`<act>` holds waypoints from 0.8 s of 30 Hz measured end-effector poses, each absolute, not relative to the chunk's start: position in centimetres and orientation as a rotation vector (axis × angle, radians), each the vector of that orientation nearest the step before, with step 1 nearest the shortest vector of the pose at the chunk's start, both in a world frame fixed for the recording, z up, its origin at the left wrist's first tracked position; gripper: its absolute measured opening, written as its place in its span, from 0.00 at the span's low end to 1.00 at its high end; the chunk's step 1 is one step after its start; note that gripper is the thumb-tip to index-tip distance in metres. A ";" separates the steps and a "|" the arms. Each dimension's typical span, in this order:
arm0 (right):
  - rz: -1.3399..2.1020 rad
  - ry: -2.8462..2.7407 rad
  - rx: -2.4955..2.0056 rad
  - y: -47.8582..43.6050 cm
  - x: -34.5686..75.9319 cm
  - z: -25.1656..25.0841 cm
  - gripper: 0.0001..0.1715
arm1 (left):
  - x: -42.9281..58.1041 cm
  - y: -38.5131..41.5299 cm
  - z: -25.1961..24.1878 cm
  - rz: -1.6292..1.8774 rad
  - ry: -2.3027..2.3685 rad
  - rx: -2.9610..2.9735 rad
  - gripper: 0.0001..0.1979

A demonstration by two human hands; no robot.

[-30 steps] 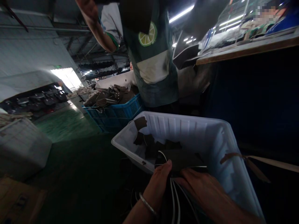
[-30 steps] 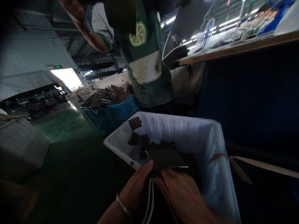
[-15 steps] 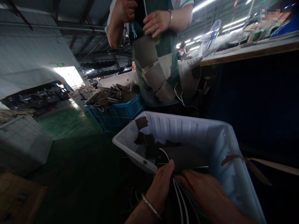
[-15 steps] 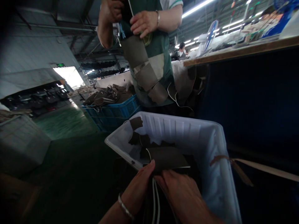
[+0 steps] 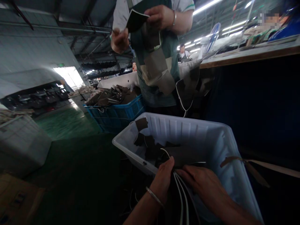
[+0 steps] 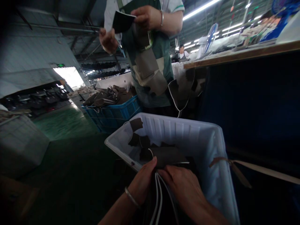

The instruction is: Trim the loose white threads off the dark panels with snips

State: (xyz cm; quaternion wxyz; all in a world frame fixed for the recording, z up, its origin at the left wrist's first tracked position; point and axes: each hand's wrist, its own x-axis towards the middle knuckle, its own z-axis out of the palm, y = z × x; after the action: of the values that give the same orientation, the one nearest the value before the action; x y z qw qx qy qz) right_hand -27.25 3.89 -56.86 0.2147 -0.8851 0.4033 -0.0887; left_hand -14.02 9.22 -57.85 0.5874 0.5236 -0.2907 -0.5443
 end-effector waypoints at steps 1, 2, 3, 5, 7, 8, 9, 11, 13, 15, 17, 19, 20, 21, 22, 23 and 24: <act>-0.246 1.122 -2.453 3.9 -27.3 -56.9 0.24 | -14.1 9.2 -57.9 -1.261 -0.664 1.215 0.30; -0.242 1.121 -2.448 3.9 -27.4 -56.8 0.24 | -14.2 9.2 -58.0 -1.260 -0.651 1.205 0.30; -0.237 1.117 -2.443 3.9 -27.4 -56.8 0.24 | -14.2 9.2 -57.9 -1.263 -0.638 1.194 0.29; -0.214 1.112 -2.432 4.0 -27.5 -56.7 0.23 | -14.4 9.3 -57.8 -1.289 -0.623 1.160 0.29; -0.182 1.114 -2.433 4.1 -27.6 -56.5 0.22 | -14.5 9.5 -57.5 -1.322 -0.623 1.108 0.28; -0.167 1.117 -2.438 4.2 -27.6 -56.5 0.21 | -14.5 9.6 -57.3 -1.328 -0.625 1.090 0.27; -0.159 1.118 -2.443 4.3 -27.7 -56.4 0.20 | -14.6 9.6 -57.2 -1.328 -0.635 1.080 0.26; -0.157 1.122 -2.447 4.4 -27.8 -56.3 0.20 | -14.6 9.8 -57.1 -1.322 -0.638 1.083 0.25; -0.170 1.123 -2.445 4.4 -28.0 -56.2 0.20 | -14.7 9.9 -57.0 -1.319 -0.637 1.097 0.25; -0.181 1.120 -2.440 4.4 -28.0 -56.1 0.21 | -14.7 10.0 -56.9 -1.308 -0.653 1.101 0.24; -0.182 1.114 -2.424 4.4 -28.1 -56.0 0.22 | -14.7 10.1 -56.8 -1.301 -0.667 1.103 0.24; -0.183 1.103 -2.407 4.4 -28.1 -55.9 0.22 | -14.7 10.1 -56.6 -1.296 -0.671 1.110 0.24; -0.185 1.094 -2.400 4.4 -28.1 -55.9 0.22 | -14.7 10.1 -56.5 -1.292 -0.679 1.120 0.24; -0.191 1.083 -2.397 4.4 -28.1 -55.9 0.22 | -14.7 10.1 -56.5 -1.285 -0.689 1.134 0.23; -0.192 1.075 -2.395 4.5 -28.1 -56.0 0.22 | -14.8 10.1 -56.5 -1.277 -0.701 1.145 0.23; -0.190 1.075 -2.392 4.4 -28.1 -56.0 0.23 | -14.8 10.1 -56.6 -1.276 -0.712 1.147 0.24; -0.189 1.075 -2.385 4.4 -28.1 -56.1 0.24 | -14.8 10.1 -56.7 -1.277 -0.718 1.146 0.24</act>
State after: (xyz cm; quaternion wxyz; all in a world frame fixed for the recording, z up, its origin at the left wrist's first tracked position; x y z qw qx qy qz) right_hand -28.09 4.40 -56.09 0.2567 -0.8788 0.3961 -0.0696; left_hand -14.82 10.10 -56.67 0.5978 0.4939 -0.3096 -0.5503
